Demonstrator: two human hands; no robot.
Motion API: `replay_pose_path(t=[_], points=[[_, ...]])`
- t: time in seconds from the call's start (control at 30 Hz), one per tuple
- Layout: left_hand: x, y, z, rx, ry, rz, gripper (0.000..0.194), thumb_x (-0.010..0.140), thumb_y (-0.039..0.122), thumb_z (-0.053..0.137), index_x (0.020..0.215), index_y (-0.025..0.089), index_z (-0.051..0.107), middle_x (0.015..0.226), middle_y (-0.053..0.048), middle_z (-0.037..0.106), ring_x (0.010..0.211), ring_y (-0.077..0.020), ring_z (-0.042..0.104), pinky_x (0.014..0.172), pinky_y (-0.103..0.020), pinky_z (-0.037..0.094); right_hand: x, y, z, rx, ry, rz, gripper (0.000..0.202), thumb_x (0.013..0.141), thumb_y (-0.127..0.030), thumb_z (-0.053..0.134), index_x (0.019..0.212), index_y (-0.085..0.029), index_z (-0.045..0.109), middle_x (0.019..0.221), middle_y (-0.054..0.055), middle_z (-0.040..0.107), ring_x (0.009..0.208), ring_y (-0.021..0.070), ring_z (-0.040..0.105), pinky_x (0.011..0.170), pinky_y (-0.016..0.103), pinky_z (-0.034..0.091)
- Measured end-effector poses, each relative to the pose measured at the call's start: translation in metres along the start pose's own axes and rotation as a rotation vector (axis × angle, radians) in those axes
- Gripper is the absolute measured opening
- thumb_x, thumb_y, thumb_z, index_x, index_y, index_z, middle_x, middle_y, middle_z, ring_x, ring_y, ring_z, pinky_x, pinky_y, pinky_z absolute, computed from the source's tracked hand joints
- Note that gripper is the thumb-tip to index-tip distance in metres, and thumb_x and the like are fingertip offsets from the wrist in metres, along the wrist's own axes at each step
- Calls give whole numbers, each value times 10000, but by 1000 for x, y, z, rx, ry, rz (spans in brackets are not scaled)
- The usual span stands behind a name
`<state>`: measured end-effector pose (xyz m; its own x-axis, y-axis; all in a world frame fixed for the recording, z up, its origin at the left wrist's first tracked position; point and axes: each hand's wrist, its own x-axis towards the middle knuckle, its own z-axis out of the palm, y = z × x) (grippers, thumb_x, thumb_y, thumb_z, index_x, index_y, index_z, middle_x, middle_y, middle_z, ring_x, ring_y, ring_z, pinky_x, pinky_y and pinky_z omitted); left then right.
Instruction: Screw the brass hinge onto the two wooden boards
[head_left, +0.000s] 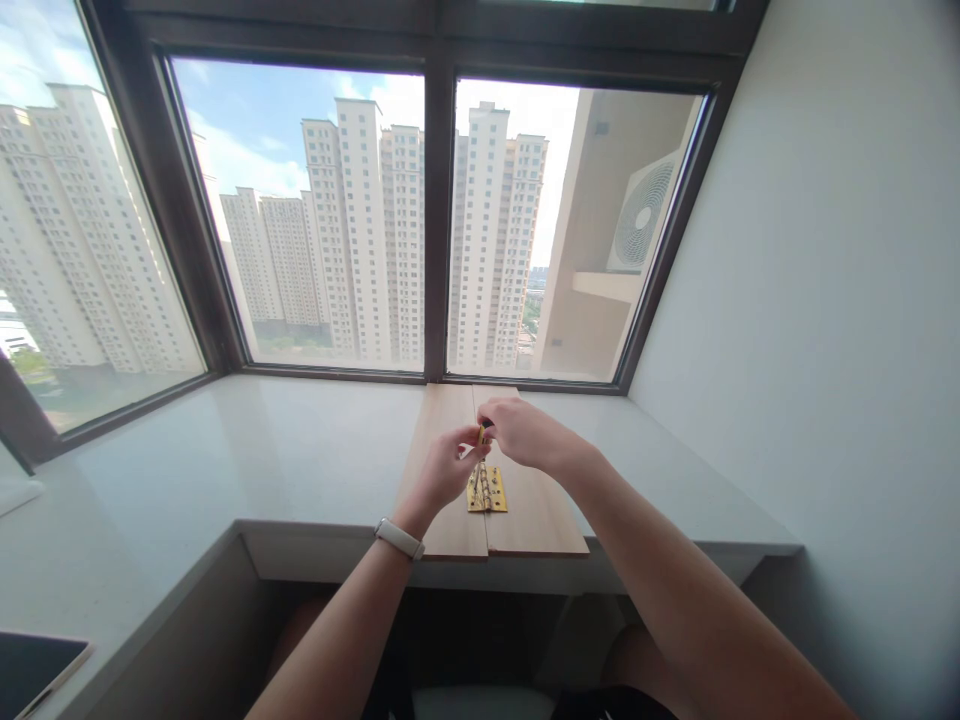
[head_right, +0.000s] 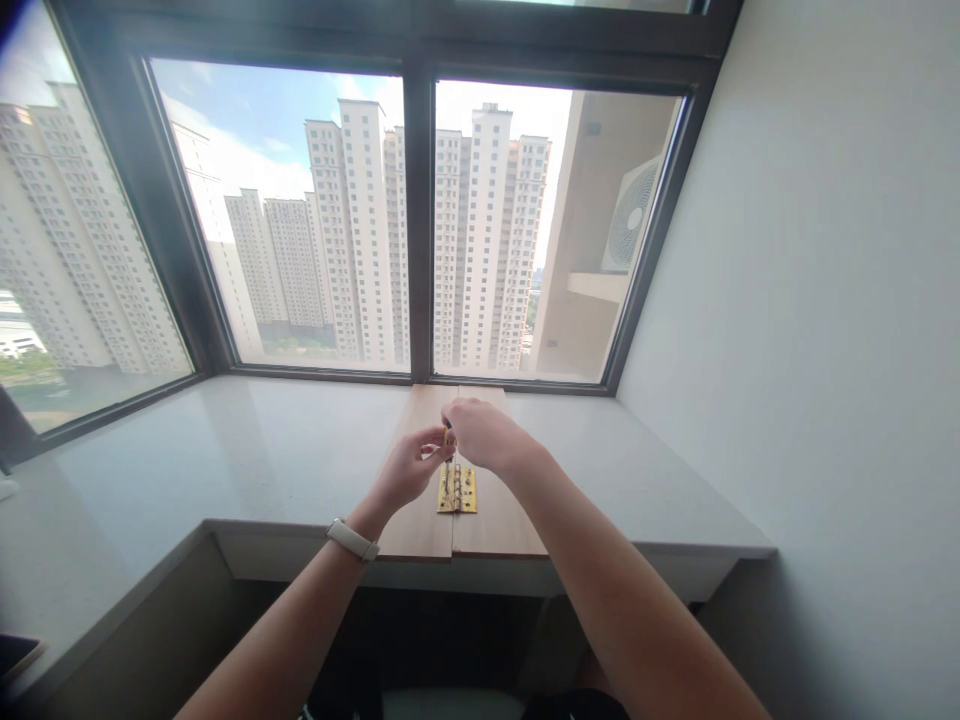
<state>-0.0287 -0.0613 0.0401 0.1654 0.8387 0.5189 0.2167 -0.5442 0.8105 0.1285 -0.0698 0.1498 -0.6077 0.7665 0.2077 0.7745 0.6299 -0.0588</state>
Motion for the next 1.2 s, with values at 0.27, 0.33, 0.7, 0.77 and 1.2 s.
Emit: replay_pose_path(t=[0.27,0.33,0.7,0.77,1.2], points=[[-2,-2,-6,-6,-5,-34,349,852,379,690,1165,231,651,1074,-81,729,1040,-240,680,895,-402,527,2,-2,0,-144,12,60,267,989,-350,480,907,-175,665,953,90,696,825,183,631,644,256,368],[-3,-2,-6,15,11,-27,308,842,384,697,1105,226,661,1062,-75,725,1023,-237,678,884,-394,530,2,-3,1,-182,26,82,369,1012,-433,420,933,-181,677,964,97,703,849,198,641,676,267,386],[-6,4,6,99,132,39,189,833,357,701,941,208,657,829,-30,711,765,-180,678,690,-305,555,12,-10,19,-284,83,227,576,1010,-525,314,829,-176,736,814,122,711,810,236,667,720,314,417],[-5,4,7,93,130,59,161,850,341,680,935,206,663,816,-28,714,753,-175,679,683,-298,554,12,-11,19,-282,90,250,591,1009,-544,305,835,-171,730,821,129,709,824,239,666,723,315,413],[-2,-13,-7,-36,-58,15,256,917,318,576,1111,208,702,1014,-75,733,968,-216,677,821,-342,543,4,0,7,-7,12,32,176,961,-262,505,979,-190,666,985,75,703,904,179,621,719,251,379]])
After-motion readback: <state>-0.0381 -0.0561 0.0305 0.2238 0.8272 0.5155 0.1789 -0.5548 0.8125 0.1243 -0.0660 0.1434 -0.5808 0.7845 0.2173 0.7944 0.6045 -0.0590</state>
